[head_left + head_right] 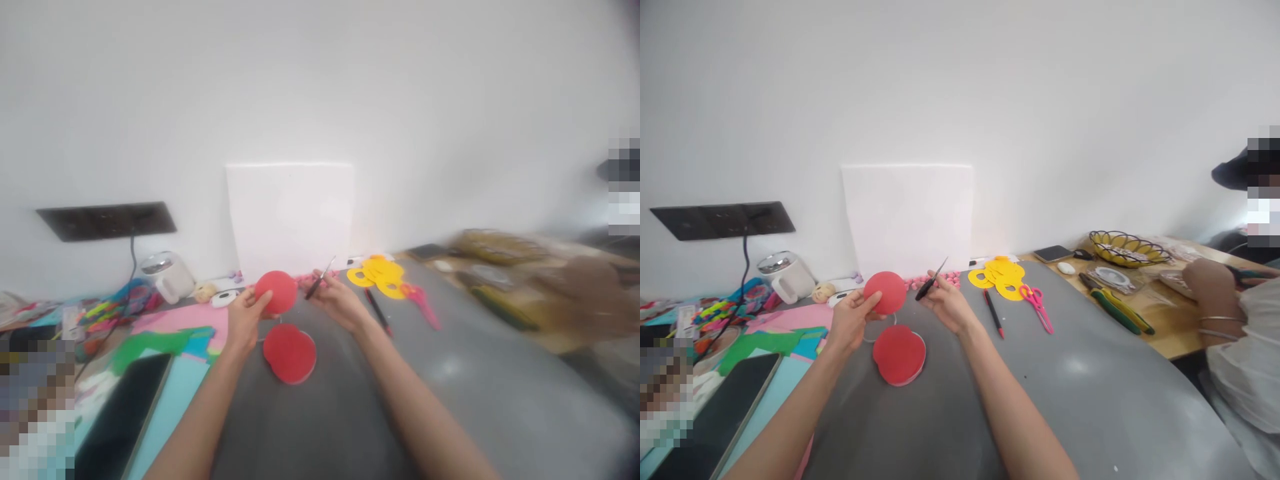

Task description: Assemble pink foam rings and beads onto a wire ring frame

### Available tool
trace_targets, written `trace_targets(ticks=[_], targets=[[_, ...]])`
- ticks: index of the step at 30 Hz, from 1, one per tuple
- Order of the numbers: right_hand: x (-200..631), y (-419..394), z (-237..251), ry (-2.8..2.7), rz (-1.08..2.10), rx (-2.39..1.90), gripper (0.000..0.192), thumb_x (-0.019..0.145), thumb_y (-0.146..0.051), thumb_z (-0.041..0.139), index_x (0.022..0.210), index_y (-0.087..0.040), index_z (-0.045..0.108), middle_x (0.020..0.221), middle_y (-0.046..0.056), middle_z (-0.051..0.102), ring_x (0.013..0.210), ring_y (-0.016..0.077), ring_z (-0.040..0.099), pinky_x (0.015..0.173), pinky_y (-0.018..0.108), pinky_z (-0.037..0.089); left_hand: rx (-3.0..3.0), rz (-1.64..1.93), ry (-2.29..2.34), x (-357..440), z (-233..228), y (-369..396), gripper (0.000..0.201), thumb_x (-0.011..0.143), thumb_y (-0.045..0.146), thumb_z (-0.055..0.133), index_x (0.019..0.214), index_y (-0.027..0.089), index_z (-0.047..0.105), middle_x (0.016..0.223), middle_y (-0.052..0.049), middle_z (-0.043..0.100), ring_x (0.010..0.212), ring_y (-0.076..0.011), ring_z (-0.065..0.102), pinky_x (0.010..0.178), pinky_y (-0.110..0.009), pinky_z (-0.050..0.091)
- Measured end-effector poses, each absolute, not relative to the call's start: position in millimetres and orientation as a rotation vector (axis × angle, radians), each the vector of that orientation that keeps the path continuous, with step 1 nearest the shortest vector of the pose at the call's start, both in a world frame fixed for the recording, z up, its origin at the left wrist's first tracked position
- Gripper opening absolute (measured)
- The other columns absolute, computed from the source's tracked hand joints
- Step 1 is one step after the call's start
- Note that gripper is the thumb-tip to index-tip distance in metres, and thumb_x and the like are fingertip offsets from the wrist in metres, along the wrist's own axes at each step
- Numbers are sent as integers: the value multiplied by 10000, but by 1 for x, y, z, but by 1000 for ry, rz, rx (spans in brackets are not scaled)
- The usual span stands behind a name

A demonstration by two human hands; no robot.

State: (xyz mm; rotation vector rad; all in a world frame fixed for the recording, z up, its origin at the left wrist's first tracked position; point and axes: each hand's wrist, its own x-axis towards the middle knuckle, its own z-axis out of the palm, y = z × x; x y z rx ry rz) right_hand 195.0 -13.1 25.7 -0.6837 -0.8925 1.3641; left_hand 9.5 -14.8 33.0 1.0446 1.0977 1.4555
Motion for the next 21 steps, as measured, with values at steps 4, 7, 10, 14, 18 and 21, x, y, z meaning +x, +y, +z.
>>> trace_targets(ticks=[4,7,10,14,18,21], targets=[[184,-12,15,-1136,1342,-795,282,669,-281,667,925,-206,576,667,-27,642,607,124,583,565,233,439,1063,1526,1164,9,30,-9,344,657,416,681,811,127,579,505,5,627,376,-147,567,343,-225,420],[184,-29,7,-1357,1297,-869,246,579,-235,744,761,-183,587,658,1,636,634,168,585,610,285,446,1025,1623,1229,2,25,-6,337,693,468,625,721,143,542,453,9,593,341,-136,541,323,-205,375],[190,-57,4,-2062,843,-959,327,565,-221,752,845,-205,584,977,72,643,1122,308,477,918,446,360,1015,1607,1281,-5,16,-4,352,694,494,598,720,150,530,484,-4,607,368,-151,564,341,-217,390],[196,-80,0,-2581,558,-1024,374,639,-145,647,992,-202,535,1011,96,600,1271,330,308,984,505,271,1166,1289,1377,-8,2,-5,358,713,528,533,765,174,523,512,-3,604,422,-196,593,398,-280,446],[195,-81,-10,-2585,386,-1096,383,651,-3,443,970,-198,529,912,75,587,1150,257,423,969,443,316,1563,1183,1651,-8,-9,-4,311,770,472,448,597,214,431,464,21,518,425,-172,538,421,-260,390],[194,-80,-16,-2505,369,-1041,390,628,17,399,916,-202,543,835,54,581,1049,222,474,936,382,368,1709,1167,1716,-8,-11,-4,318,792,440,423,561,223,397,449,16,505,431,-166,523,430,-249,353]])
